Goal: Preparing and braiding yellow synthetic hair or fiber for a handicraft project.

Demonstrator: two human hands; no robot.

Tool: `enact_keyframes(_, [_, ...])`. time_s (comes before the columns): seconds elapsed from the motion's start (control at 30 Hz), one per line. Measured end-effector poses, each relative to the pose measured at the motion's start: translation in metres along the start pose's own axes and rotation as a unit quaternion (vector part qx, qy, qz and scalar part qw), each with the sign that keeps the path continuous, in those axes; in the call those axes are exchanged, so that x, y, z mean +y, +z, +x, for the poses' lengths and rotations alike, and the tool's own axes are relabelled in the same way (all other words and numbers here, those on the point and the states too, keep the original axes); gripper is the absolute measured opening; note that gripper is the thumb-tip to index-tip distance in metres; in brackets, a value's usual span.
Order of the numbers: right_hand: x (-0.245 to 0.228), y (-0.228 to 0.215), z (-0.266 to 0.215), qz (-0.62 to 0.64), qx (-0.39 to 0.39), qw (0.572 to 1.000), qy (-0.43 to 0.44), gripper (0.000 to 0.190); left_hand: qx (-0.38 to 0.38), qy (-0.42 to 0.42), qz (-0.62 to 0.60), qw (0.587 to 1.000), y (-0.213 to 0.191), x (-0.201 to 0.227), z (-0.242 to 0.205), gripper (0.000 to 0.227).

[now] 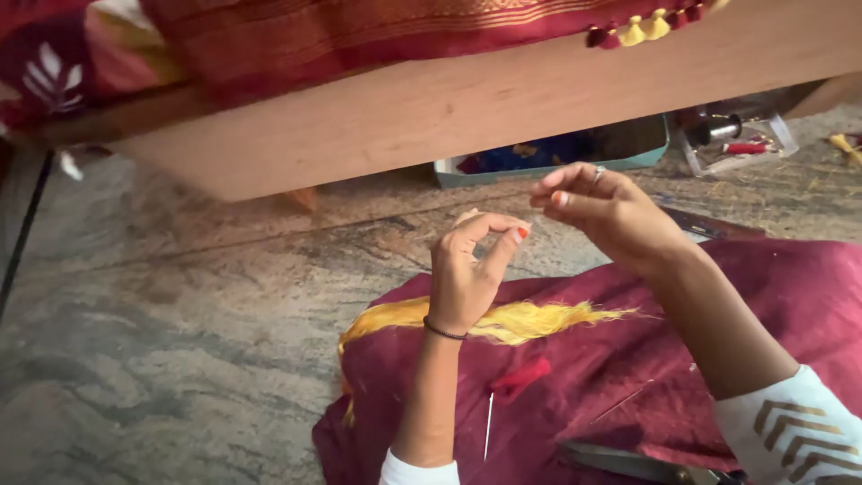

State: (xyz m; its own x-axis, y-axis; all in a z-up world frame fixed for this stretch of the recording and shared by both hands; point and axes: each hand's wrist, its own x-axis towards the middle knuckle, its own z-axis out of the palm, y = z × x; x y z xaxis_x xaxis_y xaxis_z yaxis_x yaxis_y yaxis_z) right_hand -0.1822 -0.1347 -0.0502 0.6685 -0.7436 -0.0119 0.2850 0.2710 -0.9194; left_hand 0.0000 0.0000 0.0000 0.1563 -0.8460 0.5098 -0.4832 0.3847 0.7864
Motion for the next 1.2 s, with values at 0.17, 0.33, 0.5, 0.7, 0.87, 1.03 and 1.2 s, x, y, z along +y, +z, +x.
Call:
enact_keyframes(0.17, [-0.01, -0.022, -0.011, 0.048, 0.069, 0.996, -0.018, 0.014, 0.088, -0.084, 0.08, 0.989, 0.031, -0.041, 0.025, 0.007])
enact_keyframes(0.33, [-0.011, -0.032, -0.022, 0.027, 0.102, 0.994, -0.033, 0.015, 0.147, 0.012, 0.097, 0.984, 0.059, -0.023, 0.04, 0.055])
enact_keyframes(0.5, [-0.007, -0.026, -0.036, 0.022, 0.078, 0.996, -0.026, 0.016, -0.032, 0.053, -0.046, 0.997, 0.078, -0.012, 0.028, 0.06])
enact_keyframes(0.7, [0.007, -0.034, -0.039, 0.1, 0.052, 0.993, -0.033, 0.016, -0.063, 0.027, -0.08, 0.994, 0.08, -0.008, 0.022, 0.051])
enact_keyframes(0.87, [0.002, -0.023, -0.048, 0.11, 0.049, 0.993, -0.023, 0.015, -0.048, 0.039, -0.067, 0.996, 0.078, -0.005, 0.012, 0.051])
enact_keyframes(1.03, [0.001, -0.012, -0.055, 0.112, 0.031, 0.993, -0.016, 0.016, -0.034, 0.043, -0.062, 0.997, 0.071, 0.0, -0.002, 0.051])
enact_keyframes(1.2, [-0.001, 0.005, -0.06, 0.113, 0.04, 0.993, -0.004, 0.011, -0.012, 0.025, -0.077, 0.997, 0.063, 0.007, -0.014, 0.044])
